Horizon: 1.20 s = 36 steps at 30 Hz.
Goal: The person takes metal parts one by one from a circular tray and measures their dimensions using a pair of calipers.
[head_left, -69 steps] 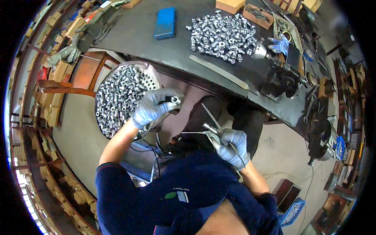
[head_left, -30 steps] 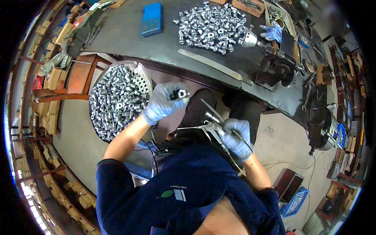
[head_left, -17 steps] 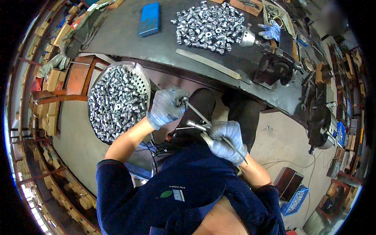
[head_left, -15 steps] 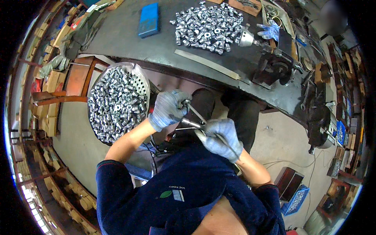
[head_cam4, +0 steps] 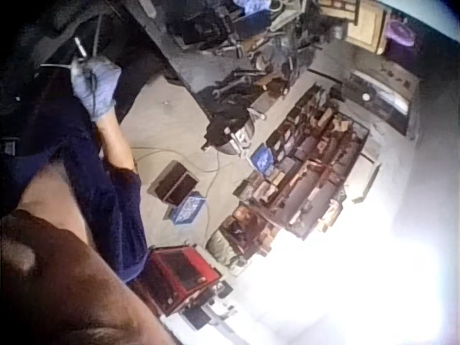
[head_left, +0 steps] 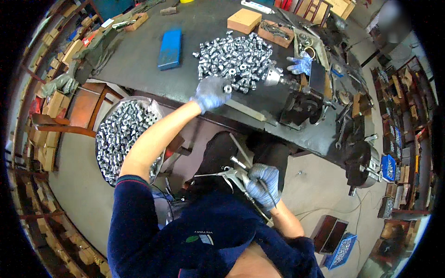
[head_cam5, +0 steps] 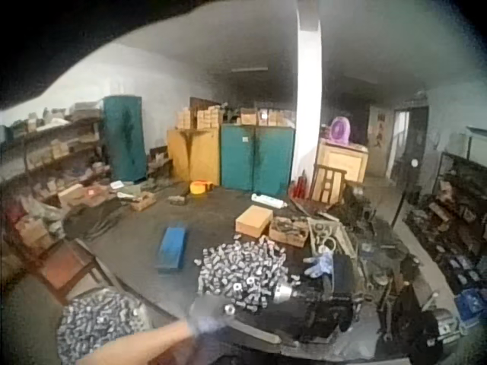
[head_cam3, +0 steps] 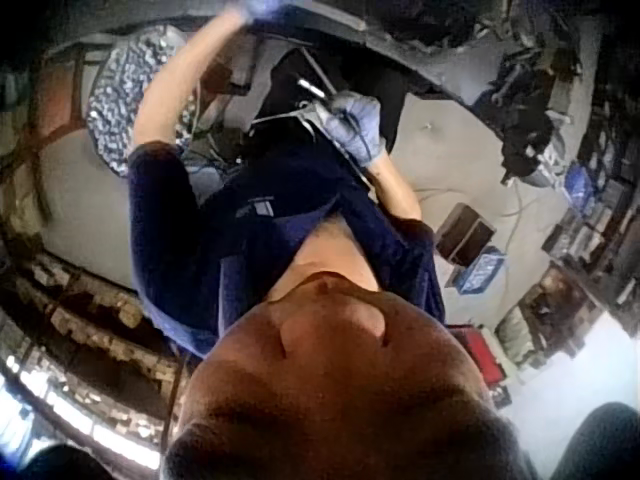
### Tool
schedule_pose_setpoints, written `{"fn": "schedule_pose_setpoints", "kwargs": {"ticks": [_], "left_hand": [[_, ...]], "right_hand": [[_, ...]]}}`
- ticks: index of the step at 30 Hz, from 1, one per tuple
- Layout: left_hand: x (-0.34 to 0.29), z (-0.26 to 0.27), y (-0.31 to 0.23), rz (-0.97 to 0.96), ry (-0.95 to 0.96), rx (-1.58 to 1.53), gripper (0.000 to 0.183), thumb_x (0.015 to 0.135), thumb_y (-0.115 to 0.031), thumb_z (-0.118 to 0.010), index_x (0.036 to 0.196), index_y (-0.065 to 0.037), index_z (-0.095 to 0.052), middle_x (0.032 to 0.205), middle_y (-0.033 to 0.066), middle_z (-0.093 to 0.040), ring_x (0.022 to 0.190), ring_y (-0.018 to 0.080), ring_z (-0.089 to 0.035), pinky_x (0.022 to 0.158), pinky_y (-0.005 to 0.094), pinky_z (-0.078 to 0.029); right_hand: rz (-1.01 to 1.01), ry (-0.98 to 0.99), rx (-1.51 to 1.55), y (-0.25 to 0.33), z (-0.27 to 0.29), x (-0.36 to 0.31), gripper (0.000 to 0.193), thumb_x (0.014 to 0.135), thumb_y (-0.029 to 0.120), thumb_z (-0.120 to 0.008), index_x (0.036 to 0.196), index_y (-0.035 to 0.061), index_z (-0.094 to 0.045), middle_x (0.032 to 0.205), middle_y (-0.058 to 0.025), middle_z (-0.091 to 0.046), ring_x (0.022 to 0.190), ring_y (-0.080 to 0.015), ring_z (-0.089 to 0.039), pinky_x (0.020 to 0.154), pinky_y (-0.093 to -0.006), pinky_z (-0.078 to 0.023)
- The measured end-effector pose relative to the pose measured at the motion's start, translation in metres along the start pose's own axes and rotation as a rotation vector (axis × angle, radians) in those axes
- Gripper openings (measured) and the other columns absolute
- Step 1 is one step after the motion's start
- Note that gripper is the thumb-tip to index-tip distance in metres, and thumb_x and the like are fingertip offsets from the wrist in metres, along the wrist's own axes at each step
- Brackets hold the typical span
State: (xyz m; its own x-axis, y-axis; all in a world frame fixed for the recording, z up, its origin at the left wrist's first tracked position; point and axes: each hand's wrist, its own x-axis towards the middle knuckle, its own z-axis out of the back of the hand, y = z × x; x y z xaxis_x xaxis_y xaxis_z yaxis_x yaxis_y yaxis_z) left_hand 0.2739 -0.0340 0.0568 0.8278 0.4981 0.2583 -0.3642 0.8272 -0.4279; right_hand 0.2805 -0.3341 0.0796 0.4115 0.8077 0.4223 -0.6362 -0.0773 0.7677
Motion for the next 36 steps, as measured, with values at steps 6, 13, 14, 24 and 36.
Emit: {"fn": "schedule_pose_setpoints", "kwargs": {"ticks": [6, 13, 14, 24, 36], "left_hand": [[0.069, 0.031, 0.032, 0.042, -0.294, -0.423, 0.043, 0.079, -0.018, -0.068, 0.116, 0.001, -0.058, 0.089, 0.0105, -0.067, 0.072, 0.0104, -0.060, 0.068, 0.0263, -0.049], [-0.073, 0.114, 0.081, 0.058, 0.145, 0.259, 0.030, 0.079, -0.025, -0.057, 0.104, -0.010, -0.063, 0.095, 0.0161, -0.065, 0.089, 0.0329, -0.062, 0.079, 0.0421, -0.049], [-0.097, 0.119, 0.096, 0.061, 0.210, 0.335, 0.031, 0.077, -0.025, -0.057, 0.104, -0.011, -0.064, 0.094, 0.0157, -0.065, 0.090, 0.0343, -0.061, 0.080, 0.0438, -0.049], [-0.171, 0.093, 0.168, 0.228, 0.618, 0.650, 0.029, 0.072, -0.019, -0.065, 0.100, -0.011, -0.066, 0.099, 0.0123, -0.066, 0.093, 0.0301, -0.063, 0.080, 0.0399, -0.050], [-0.173, 0.104, 0.124, 0.372, 0.130, -0.118, 0.028, 0.078, -0.021, -0.069, 0.104, -0.009, -0.067, 0.089, 0.0128, -0.068, 0.080, 0.0201, -0.067, 0.074, 0.0308, -0.051]], "right_hand": [[-0.077, 0.094, -0.041, 0.000, -0.005, -0.008, 0.031, 0.071, 0.017, -0.074, 0.051, 0.0112, -0.051, 0.050, -0.0082, -0.050, 0.043, -0.0245, -0.050, 0.042, -0.0329, -0.039], [-0.206, 0.077, 0.073, -0.017, -0.013, -0.027, 0.026, 0.068, 0.010, -0.072, 0.054, 0.0076, -0.050, 0.052, -0.0106, -0.049, 0.045, -0.0262, -0.050, 0.046, -0.0322, -0.039], [-0.181, 0.077, 0.076, -0.019, -0.016, -0.027, 0.026, 0.068, 0.008, -0.072, 0.054, 0.0070, -0.050, 0.052, -0.0106, -0.048, 0.045, -0.0257, -0.049, 0.046, -0.0317, -0.038], [-0.138, 0.132, 0.115, -0.019, -0.024, -0.021, 0.030, 0.068, 0.010, -0.073, 0.054, 0.0070, -0.047, 0.051, -0.0103, -0.047, 0.044, -0.0234, -0.046, 0.045, -0.0313, -0.036], [-0.244, 0.157, 0.230, -0.011, -0.018, -0.026, 0.029, 0.071, 0.009, -0.070, 0.055, 0.0055, -0.046, 0.052, -0.0084, -0.042, 0.045, -0.0183, -0.039, 0.045, -0.0295, -0.033]]}}
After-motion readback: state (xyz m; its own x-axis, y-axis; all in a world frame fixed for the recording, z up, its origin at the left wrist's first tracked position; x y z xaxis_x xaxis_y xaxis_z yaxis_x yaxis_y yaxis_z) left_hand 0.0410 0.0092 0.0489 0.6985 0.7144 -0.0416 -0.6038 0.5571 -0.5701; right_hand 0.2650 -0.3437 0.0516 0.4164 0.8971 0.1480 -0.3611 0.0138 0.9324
